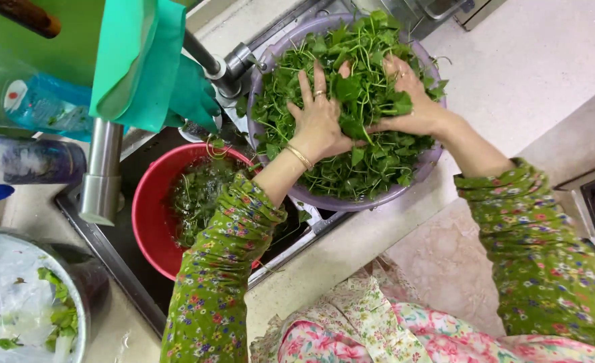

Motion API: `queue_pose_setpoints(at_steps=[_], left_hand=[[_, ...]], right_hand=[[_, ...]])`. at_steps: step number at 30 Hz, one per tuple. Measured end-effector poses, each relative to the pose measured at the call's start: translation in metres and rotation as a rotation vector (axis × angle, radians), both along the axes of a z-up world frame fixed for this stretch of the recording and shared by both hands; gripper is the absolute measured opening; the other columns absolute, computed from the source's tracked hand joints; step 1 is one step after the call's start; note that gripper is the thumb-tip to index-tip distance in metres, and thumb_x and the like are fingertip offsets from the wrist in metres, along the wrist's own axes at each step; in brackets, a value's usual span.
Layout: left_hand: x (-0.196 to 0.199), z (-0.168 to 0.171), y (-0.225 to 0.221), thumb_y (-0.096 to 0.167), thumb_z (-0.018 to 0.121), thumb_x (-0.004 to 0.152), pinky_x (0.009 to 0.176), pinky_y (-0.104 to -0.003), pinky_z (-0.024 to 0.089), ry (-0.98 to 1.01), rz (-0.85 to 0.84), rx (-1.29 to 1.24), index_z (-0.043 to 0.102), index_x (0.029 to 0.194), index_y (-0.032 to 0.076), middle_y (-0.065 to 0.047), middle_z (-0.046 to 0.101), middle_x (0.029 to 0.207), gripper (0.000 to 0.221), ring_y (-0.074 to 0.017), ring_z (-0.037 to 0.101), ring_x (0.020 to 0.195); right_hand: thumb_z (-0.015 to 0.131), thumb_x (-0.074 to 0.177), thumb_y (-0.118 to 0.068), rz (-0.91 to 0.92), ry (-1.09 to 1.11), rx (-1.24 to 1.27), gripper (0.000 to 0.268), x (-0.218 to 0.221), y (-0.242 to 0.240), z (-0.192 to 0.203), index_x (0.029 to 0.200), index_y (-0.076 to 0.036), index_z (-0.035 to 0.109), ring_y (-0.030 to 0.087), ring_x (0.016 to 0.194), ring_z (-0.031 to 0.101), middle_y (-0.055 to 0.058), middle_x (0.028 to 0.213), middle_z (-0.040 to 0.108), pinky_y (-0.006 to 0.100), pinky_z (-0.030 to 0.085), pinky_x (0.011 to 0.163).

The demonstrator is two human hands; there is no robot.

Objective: Washing green leafy vegetables in a kitchen sink, sorting them, and transferring them to a colander.

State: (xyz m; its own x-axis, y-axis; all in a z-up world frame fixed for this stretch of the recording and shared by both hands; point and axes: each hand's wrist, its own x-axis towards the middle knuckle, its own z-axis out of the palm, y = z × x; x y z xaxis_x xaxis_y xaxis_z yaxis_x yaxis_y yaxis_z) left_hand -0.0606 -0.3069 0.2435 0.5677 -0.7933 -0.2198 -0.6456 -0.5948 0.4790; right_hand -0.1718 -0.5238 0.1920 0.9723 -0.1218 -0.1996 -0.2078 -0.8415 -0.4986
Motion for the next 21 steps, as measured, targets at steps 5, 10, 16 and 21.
queue_pose_setpoints(at_steps=[5,10,16,21], left_hand=[[-0.002,-0.031,-0.013,0.062,0.093,0.058,0.105,-0.087,0.017,-0.06,-0.019,0.037,0.012,0.163,0.027,-0.028,0.0,0.166,0.137,-0.0556,-0.009,0.151],[0.0,-0.016,-0.001,0.069,0.093,0.061,0.108,-0.085,0.017,-0.116,0.0,0.033,0.035,0.154,0.013,-0.027,-0.005,0.168,0.123,-0.0525,-0.011,0.154],[-0.003,0.056,0.009,0.052,0.101,0.049,0.11,-0.083,0.016,-0.037,0.074,0.101,-0.001,0.163,0.026,-0.025,-0.018,0.165,0.155,-0.0523,-0.012,0.152],[-0.006,0.075,0.035,0.039,0.103,0.047,0.11,-0.08,0.02,0.008,0.125,0.02,0.003,0.162,0.025,-0.022,-0.018,0.166,0.153,-0.0513,-0.003,0.154]], right_hand=[[0.089,0.064,-0.056,-0.046,-0.207,0.194,0.137,-0.01,-0.015,-0.049,0.168,-0.01,0.012,0.041,0.16,0.01,0.024,0.173,0.014,0.053,0.013,0.13],[0.088,0.07,-0.056,0.021,-0.365,0.136,0.128,-0.007,0.012,0.022,0.168,-0.015,0.015,0.041,0.16,0.02,0.024,0.17,0.02,0.052,0.023,0.133],[0.093,0.063,-0.04,-0.03,-0.227,0.179,0.131,-0.013,0.038,0.117,0.166,-0.023,0.014,0.056,0.151,0.007,0.041,0.164,-0.001,0.056,0.027,0.119],[0.093,0.061,-0.034,-0.053,-0.116,0.123,0.126,-0.015,0.044,0.156,0.163,-0.026,0.02,0.053,0.149,0.023,0.036,0.161,0.014,0.054,0.032,0.118]])
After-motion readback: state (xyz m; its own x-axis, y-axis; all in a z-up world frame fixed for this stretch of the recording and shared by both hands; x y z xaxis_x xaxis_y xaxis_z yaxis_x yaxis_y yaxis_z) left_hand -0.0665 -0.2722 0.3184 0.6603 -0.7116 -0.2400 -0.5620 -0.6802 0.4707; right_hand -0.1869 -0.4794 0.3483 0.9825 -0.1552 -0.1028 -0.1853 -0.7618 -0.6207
